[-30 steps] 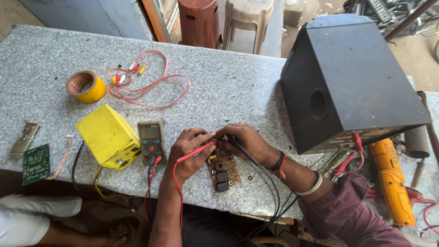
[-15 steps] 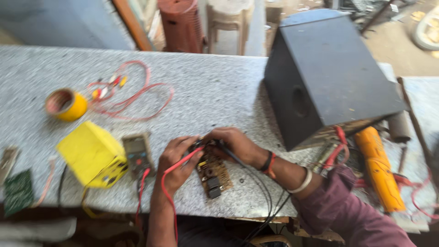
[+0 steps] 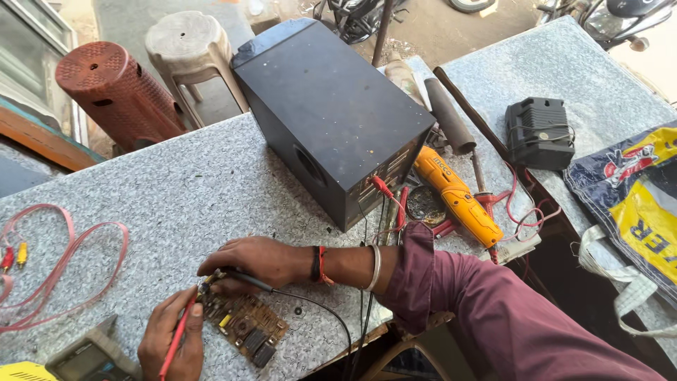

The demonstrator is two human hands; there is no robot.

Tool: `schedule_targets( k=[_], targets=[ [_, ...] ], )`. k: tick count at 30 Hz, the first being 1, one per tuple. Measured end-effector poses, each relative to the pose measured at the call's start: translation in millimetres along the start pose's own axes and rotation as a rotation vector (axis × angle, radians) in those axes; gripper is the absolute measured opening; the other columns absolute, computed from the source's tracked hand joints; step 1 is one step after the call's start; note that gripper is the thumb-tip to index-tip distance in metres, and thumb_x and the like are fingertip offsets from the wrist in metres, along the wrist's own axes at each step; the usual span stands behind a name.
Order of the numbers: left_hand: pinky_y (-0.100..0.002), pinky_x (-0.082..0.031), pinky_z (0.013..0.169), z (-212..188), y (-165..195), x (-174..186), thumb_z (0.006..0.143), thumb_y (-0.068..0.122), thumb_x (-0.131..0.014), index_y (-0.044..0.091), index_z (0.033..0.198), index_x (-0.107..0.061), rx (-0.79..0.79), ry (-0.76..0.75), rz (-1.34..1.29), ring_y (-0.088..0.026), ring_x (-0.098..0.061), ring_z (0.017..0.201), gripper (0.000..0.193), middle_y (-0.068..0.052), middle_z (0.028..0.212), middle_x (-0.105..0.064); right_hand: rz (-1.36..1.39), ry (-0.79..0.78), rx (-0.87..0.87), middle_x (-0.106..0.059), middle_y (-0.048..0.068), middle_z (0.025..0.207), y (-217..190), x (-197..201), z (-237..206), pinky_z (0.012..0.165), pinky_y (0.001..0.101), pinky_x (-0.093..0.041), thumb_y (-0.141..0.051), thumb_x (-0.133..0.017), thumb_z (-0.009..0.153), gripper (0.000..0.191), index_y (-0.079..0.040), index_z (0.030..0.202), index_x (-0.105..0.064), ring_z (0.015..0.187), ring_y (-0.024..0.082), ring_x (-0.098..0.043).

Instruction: The person uses a multimeter to test points on a green circuit board, then flips it over to test the other side. They continue testing various points on the board and a second brown circuit board, moving the probes between different components.

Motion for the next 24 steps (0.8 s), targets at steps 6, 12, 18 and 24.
schedule_targets(
  k=[6,12,18,24],
  targets=[
    [-0.037,-0.057,0.088,-5,-6,-1,0.095,0.016,-0.070,0.005,0.123,-0.072,0.037,0.016,0.004,-0.029,-0.072,0.107,0.030,-0.017,0.117,-0.072,-0.040,-0.005,0.009,-0.075,0.010,0.114,4,-6,0,0.096,0.0422,-0.056,-0.045,-0.058,0.102,0.045,-0.011,0.130,-0.066,0.110,0.026,-0.071],
    [-0.036,-0.057,0.094,-7,-11,0,0.099,0.018,-0.070,0.004,0.123,-0.072,0.073,0.025,0.001,-0.027,-0.073,0.111,0.028,-0.016,0.116,-0.073,-0.037,-0.003,-0.001,-0.074,0.010,0.114,2,-7,-3,0.096,0.0424,-0.056,-0.043,-0.059,0.101,0.045,-0.011,0.132,-0.064,0.111,0.026,-0.071],
    [-0.037,-0.057,0.094,-8,-13,2,0.100,0.019,-0.069,0.005,0.123,-0.073,0.101,0.038,0.003,-0.027,-0.072,0.110,0.028,-0.016,0.116,-0.073,-0.056,-0.027,-0.012,-0.075,0.010,0.114,3,-7,0,0.097,0.0424,-0.056,-0.042,-0.059,0.101,0.044,-0.011,0.132,-0.064,0.111,0.026,-0.070],
    [-0.037,-0.057,0.091,-6,-9,2,0.099,0.020,-0.069,0.005,0.124,-0.072,0.153,0.007,0.032,-0.027,-0.072,0.111,0.029,-0.016,0.117,-0.073,-0.047,-0.036,-0.030,-0.075,0.009,0.115,4,-7,0,0.099,0.0423,-0.056,-0.042,-0.058,0.102,0.045,-0.011,0.133,-0.063,0.113,0.024,-0.070]
  ],
)
Point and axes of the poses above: each hand's wrist, its own z-axis towards the middle knuckle, its own x-axis out of the back of the hand, y = z × x, the point moved 7 cm from there along z, towards the middle knuckle
